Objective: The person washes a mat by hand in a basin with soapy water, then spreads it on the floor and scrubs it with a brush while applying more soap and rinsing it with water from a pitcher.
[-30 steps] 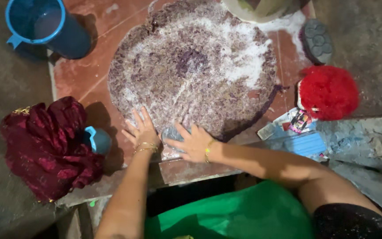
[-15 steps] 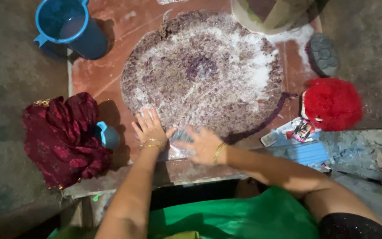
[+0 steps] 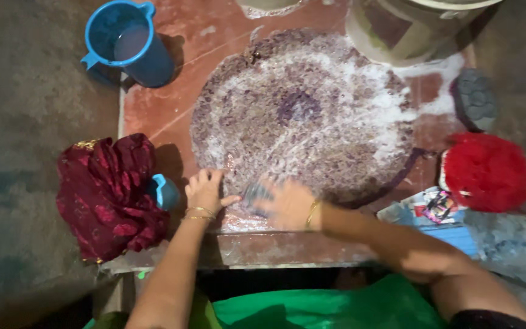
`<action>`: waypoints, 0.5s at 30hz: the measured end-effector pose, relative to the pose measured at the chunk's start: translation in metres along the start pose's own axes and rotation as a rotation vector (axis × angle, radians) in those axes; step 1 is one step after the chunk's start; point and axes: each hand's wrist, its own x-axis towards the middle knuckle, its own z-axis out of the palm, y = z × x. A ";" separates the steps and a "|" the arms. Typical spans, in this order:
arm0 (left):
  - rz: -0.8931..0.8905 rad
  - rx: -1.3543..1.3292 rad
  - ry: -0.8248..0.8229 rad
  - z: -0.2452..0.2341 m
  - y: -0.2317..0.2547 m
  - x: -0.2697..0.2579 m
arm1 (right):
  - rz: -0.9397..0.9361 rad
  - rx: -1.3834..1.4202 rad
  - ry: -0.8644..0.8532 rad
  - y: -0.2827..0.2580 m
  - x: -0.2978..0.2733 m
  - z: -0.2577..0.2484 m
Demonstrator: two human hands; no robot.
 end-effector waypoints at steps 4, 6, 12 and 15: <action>0.059 -0.207 0.135 0.044 -0.013 -0.004 | 0.517 0.049 0.191 0.123 0.021 -0.019; 0.105 -0.272 0.154 0.070 -0.028 -0.001 | 0.634 0.159 0.419 0.145 0.023 -0.023; -0.292 -0.597 -0.003 0.061 -0.038 -0.001 | -0.060 0.023 -0.182 -0.042 0.042 -0.020; -0.332 -0.323 0.002 0.033 -0.019 -0.008 | -0.086 -0.207 -0.282 -0.006 0.063 -0.034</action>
